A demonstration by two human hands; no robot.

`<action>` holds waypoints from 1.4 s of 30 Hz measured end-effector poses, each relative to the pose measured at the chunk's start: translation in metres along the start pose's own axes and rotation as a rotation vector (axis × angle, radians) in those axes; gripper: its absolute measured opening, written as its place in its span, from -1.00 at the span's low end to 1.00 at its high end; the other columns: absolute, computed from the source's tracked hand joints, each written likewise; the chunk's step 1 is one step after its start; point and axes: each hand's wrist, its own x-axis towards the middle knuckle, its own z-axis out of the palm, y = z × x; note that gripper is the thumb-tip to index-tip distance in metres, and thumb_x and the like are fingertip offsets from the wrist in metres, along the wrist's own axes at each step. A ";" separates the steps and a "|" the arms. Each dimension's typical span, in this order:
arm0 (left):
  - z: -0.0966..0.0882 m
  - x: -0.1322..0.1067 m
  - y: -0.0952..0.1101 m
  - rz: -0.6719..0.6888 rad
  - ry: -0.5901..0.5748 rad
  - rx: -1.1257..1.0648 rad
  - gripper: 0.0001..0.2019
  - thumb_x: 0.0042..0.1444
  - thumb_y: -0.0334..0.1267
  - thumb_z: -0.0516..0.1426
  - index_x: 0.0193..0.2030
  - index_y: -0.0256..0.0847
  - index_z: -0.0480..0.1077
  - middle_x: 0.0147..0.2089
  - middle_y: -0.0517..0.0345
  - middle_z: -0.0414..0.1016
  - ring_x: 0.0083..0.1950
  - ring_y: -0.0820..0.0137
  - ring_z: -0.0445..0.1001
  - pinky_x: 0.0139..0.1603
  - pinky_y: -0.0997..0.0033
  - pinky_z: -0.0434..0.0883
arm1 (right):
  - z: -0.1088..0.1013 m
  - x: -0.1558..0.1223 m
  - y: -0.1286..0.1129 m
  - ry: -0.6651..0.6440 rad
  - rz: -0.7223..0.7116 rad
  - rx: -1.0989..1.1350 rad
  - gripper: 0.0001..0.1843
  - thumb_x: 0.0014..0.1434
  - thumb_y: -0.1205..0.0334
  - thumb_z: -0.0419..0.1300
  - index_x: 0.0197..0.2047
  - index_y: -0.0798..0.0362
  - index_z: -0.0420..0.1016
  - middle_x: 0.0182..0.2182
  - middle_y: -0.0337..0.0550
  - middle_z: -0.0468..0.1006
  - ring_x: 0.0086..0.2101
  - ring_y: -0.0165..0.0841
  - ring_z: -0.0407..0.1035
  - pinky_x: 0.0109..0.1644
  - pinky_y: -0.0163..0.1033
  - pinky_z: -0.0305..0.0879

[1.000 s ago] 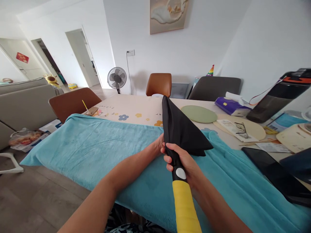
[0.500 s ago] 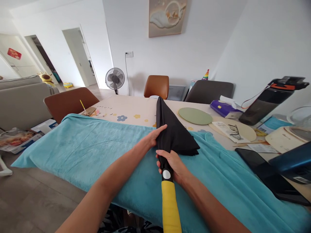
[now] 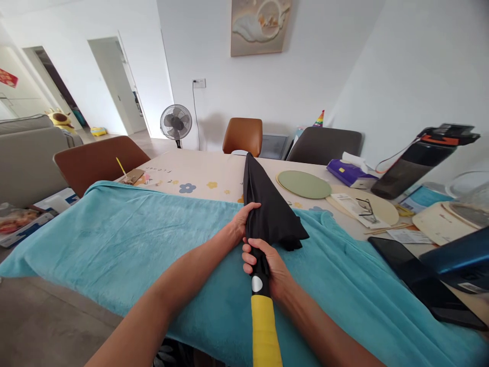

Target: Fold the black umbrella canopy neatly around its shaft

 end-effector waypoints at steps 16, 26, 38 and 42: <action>0.023 -0.016 0.036 1.048 0.471 1.359 -0.71 0.08 -0.29 -0.05 -0.06 -0.17 0.31 -0.16 0.14 0.47 -0.16 0.40 0.40 -0.10 0.41 0.30 | -0.008 0.006 0.004 0.080 0.016 -0.193 -0.86 -0.05 0.32 0.13 -0.57 0.13 0.23 -0.73 -0.33 0.20 -0.69 -0.52 0.13 -0.66 -0.36 0.19; 0.107 0.015 0.033 0.619 -0.444 2.170 -0.51 -0.14 -0.49 -0.07 -0.04 -0.12 0.35 0.09 0.18 0.34 0.12 0.28 0.21 0.17 0.07 0.01 | -0.010 0.002 0.003 0.030 -0.033 -0.158 -0.87 -0.09 0.33 0.15 -0.51 0.11 0.22 -0.64 -0.33 0.26 -0.67 -0.51 0.17 -0.65 -0.34 0.21; 0.067 -0.037 0.077 1.041 -0.199 1.577 -0.78 -0.09 -0.39 -0.03 -0.29 -0.20 0.36 -0.28 0.20 0.43 -0.30 0.47 0.39 -0.24 0.47 0.36 | -0.014 0.004 0.004 0.026 -0.040 -0.109 -0.82 -0.08 0.26 0.20 -0.45 0.11 0.23 -0.59 -0.30 0.30 -0.64 -0.50 0.21 -0.65 -0.32 0.25; 0.028 -0.063 0.091 0.987 -0.051 1.383 -0.78 -0.10 -0.39 -0.02 -0.27 -0.23 0.32 -0.36 0.23 0.38 -0.43 0.50 0.40 -0.35 0.46 0.39 | -0.008 0.000 0.002 0.046 -0.039 -0.115 -0.78 -0.07 0.22 0.23 -0.44 0.11 0.24 -0.59 -0.30 0.31 -0.65 -0.49 0.22 -0.66 -0.31 0.27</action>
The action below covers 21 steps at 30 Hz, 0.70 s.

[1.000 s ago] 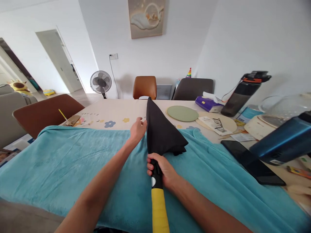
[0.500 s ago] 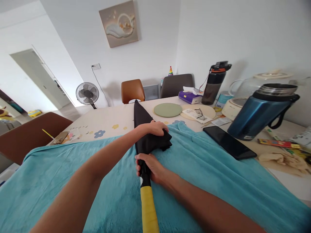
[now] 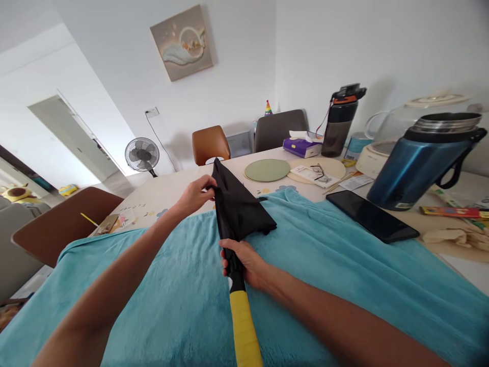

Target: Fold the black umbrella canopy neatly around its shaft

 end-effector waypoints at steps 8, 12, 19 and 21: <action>-0.028 -0.042 -0.024 -0.154 0.169 -0.071 -0.89 -0.14 -0.35 0.04 -0.45 -0.25 0.37 -0.38 0.18 0.43 -0.32 0.43 0.41 -0.22 0.39 0.37 | 0.004 -0.002 -0.002 0.031 0.004 0.030 -0.61 -0.06 -0.04 0.22 -0.48 0.10 0.20 -0.64 -0.29 0.29 -0.69 -0.51 0.18 -0.70 -0.34 0.23; -0.029 -0.054 -0.022 -0.161 0.216 -0.144 -0.94 -0.16 -0.35 0.06 -0.50 -0.24 0.34 -0.33 0.13 0.44 -0.19 0.34 0.39 -0.15 0.31 0.37 | 0.001 0.000 -0.001 0.041 0.027 0.071 -0.54 -0.06 -0.18 0.15 -0.48 0.10 0.22 -0.61 -0.27 0.31 -0.70 -0.52 0.17 -0.72 -0.34 0.21; -0.040 -0.066 -0.039 -0.233 0.317 -0.313 -0.96 -0.14 -0.34 0.11 -0.50 -0.25 0.32 -0.28 0.13 0.44 -0.21 0.41 0.38 -0.20 0.42 0.36 | 0.001 0.001 -0.001 0.050 0.036 0.073 -0.78 -0.03 0.19 0.21 -0.44 0.09 0.23 -0.69 -0.32 0.27 -0.72 -0.49 0.17 -0.73 -0.36 0.17; -0.040 -0.067 -0.041 -0.241 0.308 -0.316 -0.95 -0.14 -0.34 0.11 -0.50 -0.26 0.32 -0.27 0.13 0.44 -0.21 0.42 0.37 -0.20 0.43 0.35 | 0.002 -0.002 -0.003 0.043 0.047 0.085 -0.80 -0.03 0.23 0.20 -0.45 0.07 0.21 -0.71 -0.34 0.25 -0.73 -0.49 0.16 -0.74 -0.37 0.14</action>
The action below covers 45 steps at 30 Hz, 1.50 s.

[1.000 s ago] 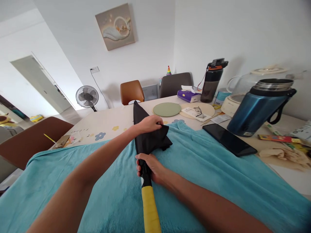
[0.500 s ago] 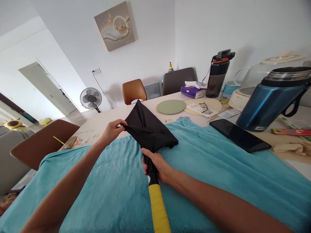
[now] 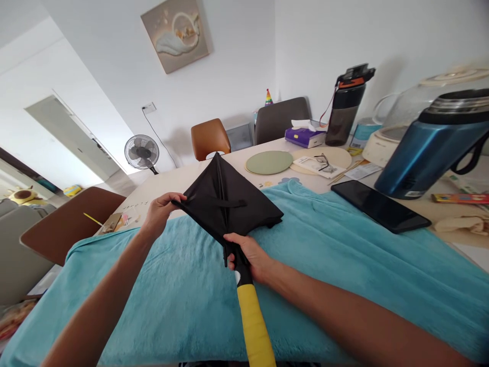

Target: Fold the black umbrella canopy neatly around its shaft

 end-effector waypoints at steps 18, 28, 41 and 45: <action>0.043 -0.081 0.045 0.643 -0.347 0.674 -0.74 0.05 -0.45 0.02 -0.14 -0.13 0.36 -0.21 0.08 0.43 -0.13 0.35 0.37 -0.13 0.32 0.37 | -0.002 0.003 -0.001 -0.122 0.011 0.012 -0.81 0.01 0.16 0.14 -0.45 0.11 0.26 -0.71 -0.36 0.21 -0.73 -0.54 0.10 -0.72 -0.41 0.12; 0.072 -0.103 0.021 0.696 -0.535 0.673 -0.79 0.14 -0.36 -0.02 -0.12 -0.18 0.37 -0.20 0.03 0.42 -0.16 0.37 0.40 -0.22 0.36 0.44 | -0.001 0.001 -0.003 -0.127 0.105 0.088 -0.65 0.03 -0.01 0.12 -0.53 0.11 0.24 -0.69 -0.27 0.31 -0.69 -0.50 0.18 -0.67 -0.39 0.20; 0.082 -0.096 0.004 0.510 -0.231 0.523 -0.81 0.08 -0.40 0.03 -0.17 -0.15 0.36 -0.19 0.10 0.45 -0.11 0.37 0.39 -0.11 0.31 0.39 | 0.000 0.004 -0.001 -0.070 -0.008 0.024 -0.81 0.02 0.23 0.15 -0.52 0.12 0.25 -0.75 -0.34 0.23 -0.72 -0.52 0.14 -0.70 -0.40 0.15; 0.069 -0.061 -0.019 0.298 -0.019 0.623 -0.67 0.07 -0.35 0.01 0.01 -0.12 0.24 -0.01 0.07 0.34 -0.01 0.35 0.32 -0.10 0.31 0.36 | 0.002 -0.002 -0.003 -0.045 -0.013 0.003 -0.79 0.03 0.23 0.14 -0.51 0.07 0.17 -0.76 -0.38 0.16 -0.75 -0.52 0.10 -0.73 -0.40 0.12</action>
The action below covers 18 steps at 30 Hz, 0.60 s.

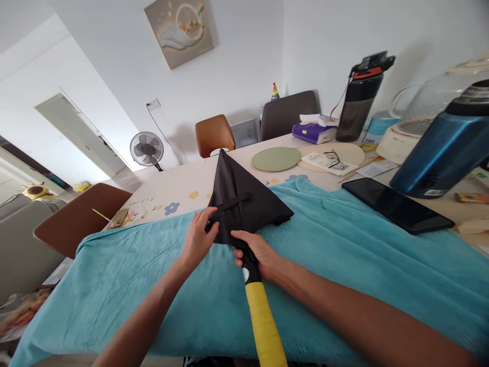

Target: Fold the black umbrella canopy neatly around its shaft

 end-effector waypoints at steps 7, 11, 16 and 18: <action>0.015 0.035 -0.059 -0.227 -0.176 0.131 -0.70 0.07 -0.31 -0.03 -0.02 -0.13 0.27 -0.19 0.11 0.45 -0.19 0.34 0.40 -0.17 0.33 0.30 | 0.001 -0.007 -0.006 -0.024 0.028 0.047 -0.74 0.04 0.22 0.13 -0.50 0.05 0.08 -0.73 -0.40 0.14 -0.75 -0.54 0.09 -0.74 -0.42 0.10; -0.002 0.029 -0.085 -0.326 -0.230 0.292 -0.73 0.11 -0.30 -0.10 -0.13 -0.15 0.34 -0.25 0.08 0.47 -0.23 0.31 0.40 -0.26 0.36 0.26 | 0.001 -0.009 -0.010 -0.044 0.044 0.073 -0.74 0.03 0.18 0.15 -0.46 0.05 0.09 -0.70 -0.38 0.19 -0.74 -0.55 0.10 -0.74 -0.42 0.12; -0.035 0.022 -0.102 -0.473 -0.398 0.092 -0.66 0.01 -0.14 0.04 -0.10 -0.27 0.33 -0.30 0.06 0.46 -0.26 0.30 0.42 -0.26 0.37 0.30 | 0.002 -0.009 -0.010 -0.017 0.056 0.067 -0.77 0.02 0.21 0.15 -0.46 0.06 0.10 -0.71 -0.37 0.19 -0.74 -0.54 0.10 -0.75 -0.42 0.12; -0.046 0.028 -0.098 -0.524 -0.297 -0.019 -0.55 -0.06 -0.17 0.10 -0.01 -0.29 0.27 -0.15 0.00 0.44 -0.13 0.29 0.40 -0.16 0.36 0.31 | 0.002 -0.008 -0.010 -0.003 0.048 0.045 -0.77 0.02 0.25 0.13 -0.49 0.06 0.10 -0.72 -0.38 0.17 -0.75 -0.54 0.10 -0.75 -0.42 0.12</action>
